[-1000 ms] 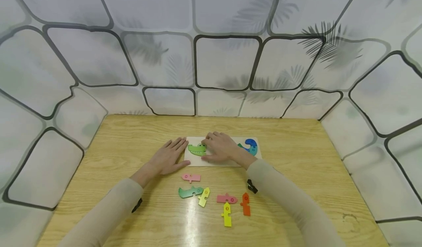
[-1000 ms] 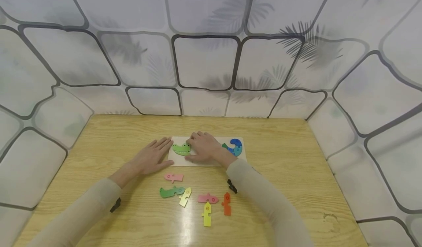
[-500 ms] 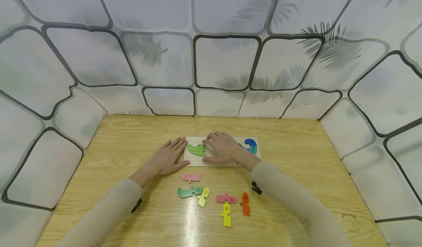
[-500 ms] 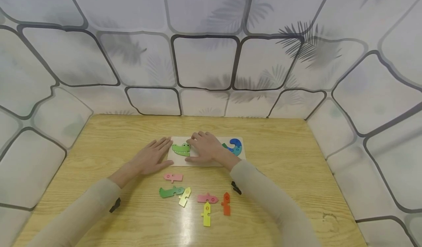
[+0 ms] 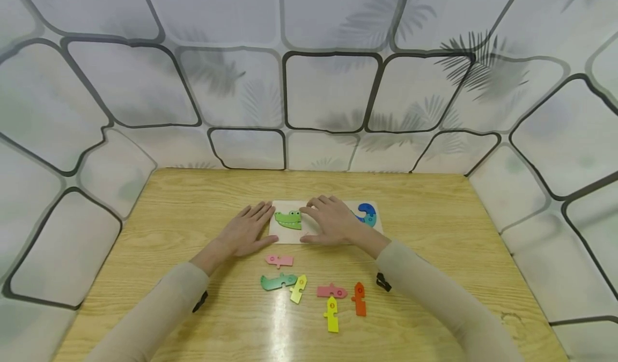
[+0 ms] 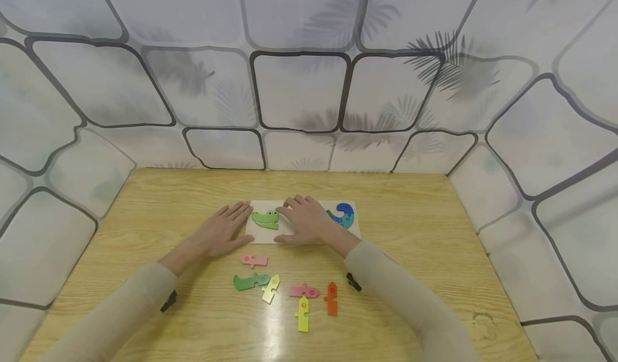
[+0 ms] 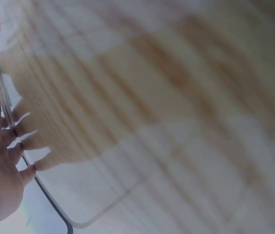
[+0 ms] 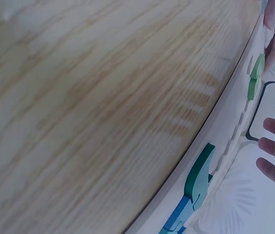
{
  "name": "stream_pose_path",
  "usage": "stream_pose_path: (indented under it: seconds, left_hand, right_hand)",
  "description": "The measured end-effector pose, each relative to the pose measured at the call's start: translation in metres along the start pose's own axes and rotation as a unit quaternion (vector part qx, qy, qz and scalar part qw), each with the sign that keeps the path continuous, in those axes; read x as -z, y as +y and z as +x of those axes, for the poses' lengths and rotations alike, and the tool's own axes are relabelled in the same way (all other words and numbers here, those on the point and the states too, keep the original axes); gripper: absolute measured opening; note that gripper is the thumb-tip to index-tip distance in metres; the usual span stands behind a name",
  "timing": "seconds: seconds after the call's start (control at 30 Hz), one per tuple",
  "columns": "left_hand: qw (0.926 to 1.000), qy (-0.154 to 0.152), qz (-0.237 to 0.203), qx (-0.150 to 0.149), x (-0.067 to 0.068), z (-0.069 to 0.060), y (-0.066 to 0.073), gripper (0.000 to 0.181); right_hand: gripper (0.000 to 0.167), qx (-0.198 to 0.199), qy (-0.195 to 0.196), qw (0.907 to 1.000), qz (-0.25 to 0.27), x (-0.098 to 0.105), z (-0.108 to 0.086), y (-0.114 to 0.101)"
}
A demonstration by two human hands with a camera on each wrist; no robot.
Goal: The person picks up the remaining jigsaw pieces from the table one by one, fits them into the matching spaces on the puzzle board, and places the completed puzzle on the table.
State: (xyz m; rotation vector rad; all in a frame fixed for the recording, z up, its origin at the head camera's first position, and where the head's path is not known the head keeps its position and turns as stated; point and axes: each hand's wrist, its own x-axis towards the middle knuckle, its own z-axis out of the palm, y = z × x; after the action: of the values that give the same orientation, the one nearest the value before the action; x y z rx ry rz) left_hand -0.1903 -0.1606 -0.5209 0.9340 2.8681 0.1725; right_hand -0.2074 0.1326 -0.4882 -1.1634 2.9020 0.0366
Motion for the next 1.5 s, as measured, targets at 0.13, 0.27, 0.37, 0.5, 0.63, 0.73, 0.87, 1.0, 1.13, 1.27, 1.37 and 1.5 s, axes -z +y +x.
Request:
stream_pose_path:
  seconds: [0.13, 0.27, 0.37, 0.5, 0.63, 0.73, 0.87, 1.0, 1.13, 1.27, 1.37, 1.5]
  left_hand:
    - [1.0000, 0.000, 0.002, 0.000, -0.001, 0.000, 0.000, 0.087]
    - [1.0000, 0.000, 0.002, 0.000, -0.001, 0.000, 0.000, 0.088]
    - [1.0000, 0.001, 0.000, -0.001, 0.000, 0.000, 0.000, 0.087]
    - [1.0000, 0.003, -0.004, -0.003, 0.001, -0.001, 0.001, 0.087]
    - [1.0000, 0.004, -0.007, -0.003, 0.000, -0.001, 0.000, 0.087]
    - [1.0000, 0.003, -0.007, -0.003, 0.000, -0.001, 0.000, 0.087]
    - [1.0000, 0.004, -0.003, -0.003, -0.001, -0.001, -0.001, 0.087]
    - [1.0000, 0.006, -0.002, -0.004, -0.002, -0.001, 0.000, 0.087]
    - [1.0000, 0.007, -0.004, -0.005, 0.000, -0.002, 0.000, 0.087]
    - [1.0000, 0.004, -0.007, -0.004, 0.002, -0.002, 0.001, 0.087]
    - [1.0000, 0.004, -0.008, -0.003, 0.002, -0.001, 0.001, 0.086]
    - [1.0000, 0.002, -0.004, -0.004, 0.003, -0.001, 0.001, 0.086]
  right_hand:
    - [0.084, 0.001, 0.002, 1.0000, 0.004, 0.001, -0.005, -0.002]
    - [0.085, 0.005, 0.008, 1.0000, -0.001, 0.002, -0.010, -0.004]
    - [0.086, 0.005, 0.015, 0.9999, -0.001, 0.002, -0.015, -0.007]
    - [0.087, 0.001, 0.022, 0.9997, -0.004, 0.002, -0.020, -0.010]
    - [0.087, -0.002, 0.020, 0.9998, -0.004, 0.002, -0.025, -0.014]
    - [0.087, -0.004, 0.016, 0.9999, 0.002, 0.002, -0.029, -0.017]
    - [0.088, -0.003, 0.015, 0.9999, 0.005, 0.001, -0.034, -0.021]
    - [0.087, -0.001, 0.017, 0.9998, 0.013, -0.001, -0.041, -0.024]
    - [0.086, -0.001, 0.014, 0.9997, 0.022, -0.003, -0.047, -0.029]
    - [0.086, -0.002, 0.017, 0.9997, 0.017, -0.003, -0.052, -0.033]
    - [0.086, -0.005, 0.022, 0.9996, 0.016, -0.003, -0.056, -0.036]
    - [0.087, -0.013, 0.015, 0.9995, 0.026, -0.003, -0.061, -0.041]
